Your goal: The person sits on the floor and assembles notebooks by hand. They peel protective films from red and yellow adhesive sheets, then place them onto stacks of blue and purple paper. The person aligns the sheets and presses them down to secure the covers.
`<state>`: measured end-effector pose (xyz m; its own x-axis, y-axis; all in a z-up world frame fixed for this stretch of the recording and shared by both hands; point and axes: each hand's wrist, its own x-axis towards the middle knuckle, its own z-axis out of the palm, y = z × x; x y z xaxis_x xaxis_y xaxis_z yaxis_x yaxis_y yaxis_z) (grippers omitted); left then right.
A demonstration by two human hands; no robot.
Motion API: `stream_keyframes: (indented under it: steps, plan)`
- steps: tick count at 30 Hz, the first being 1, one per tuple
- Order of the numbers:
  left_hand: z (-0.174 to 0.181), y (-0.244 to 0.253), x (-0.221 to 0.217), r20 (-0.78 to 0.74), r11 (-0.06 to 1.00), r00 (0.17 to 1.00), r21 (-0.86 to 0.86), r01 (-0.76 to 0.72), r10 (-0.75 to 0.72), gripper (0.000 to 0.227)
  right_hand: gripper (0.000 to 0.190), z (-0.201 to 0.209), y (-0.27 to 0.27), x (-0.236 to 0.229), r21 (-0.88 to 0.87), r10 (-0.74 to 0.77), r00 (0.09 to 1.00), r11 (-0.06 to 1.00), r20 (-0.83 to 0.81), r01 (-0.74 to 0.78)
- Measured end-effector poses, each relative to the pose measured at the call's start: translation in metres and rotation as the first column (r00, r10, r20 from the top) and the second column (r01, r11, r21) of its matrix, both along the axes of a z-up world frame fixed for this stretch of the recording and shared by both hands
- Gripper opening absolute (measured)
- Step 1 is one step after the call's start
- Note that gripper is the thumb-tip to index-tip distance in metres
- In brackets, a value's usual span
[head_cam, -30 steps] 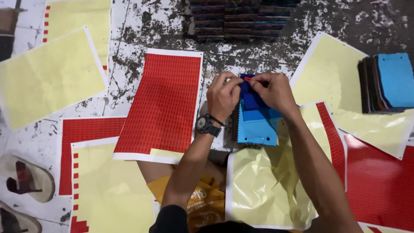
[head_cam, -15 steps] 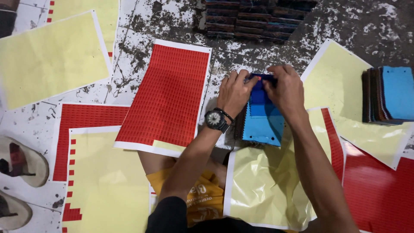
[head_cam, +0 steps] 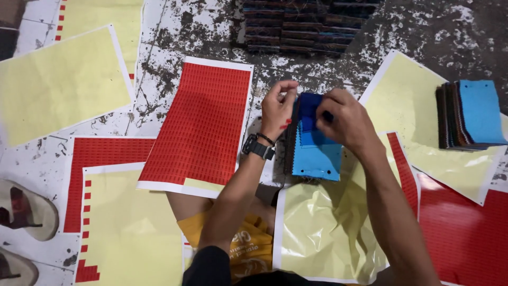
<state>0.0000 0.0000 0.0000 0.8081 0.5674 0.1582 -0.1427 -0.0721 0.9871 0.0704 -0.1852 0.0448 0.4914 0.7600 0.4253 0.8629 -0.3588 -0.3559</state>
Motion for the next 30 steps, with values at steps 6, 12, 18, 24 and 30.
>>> stream_keyframes:
  steps: [6, 12, 18, 24, 30]
  plan:
    - [0.009, -0.014, 0.014, -0.07, 1.0, 0.997, -0.001, -0.009, 0.009, 0.017, 0.012, 0.047, 0.019, -0.025, 0.122, 0.146, 0.814, 0.988, -0.563, -0.093]
    - [-0.006, -0.019, 0.025, -0.052, 0.943, 0.966, 0.238, -0.233, 0.252, 0.012, 0.01, 0.039, 0.014, -0.022, 0.104, 0.078, 0.768, 0.995, -0.636, -0.015]
    - [0.009, -0.012, 0.013, -0.022, 0.881, 0.949, 0.381, -0.282, 0.313, 0.019, 0.01, 0.028, 0.015, -0.009, 0.013, 0.042, 0.818, 0.999, -0.574, -0.042]
    - [-0.005, -0.002, 0.003, 0.021, 0.906, 0.963, 0.335, -0.259, 0.268, 0.019, 0.008, 0.001, 0.006, 0.018, -0.13, -0.151, 0.875, 0.986, -0.459, 0.102]
    - [-0.009, -0.007, 0.018, 0.07, 0.92, 0.95, 0.237, -0.312, 0.304, 0.013, 0.017, 0.057, 0.029, -0.016, -0.188, -0.132, 0.726, 0.982, -0.675, 0.004]
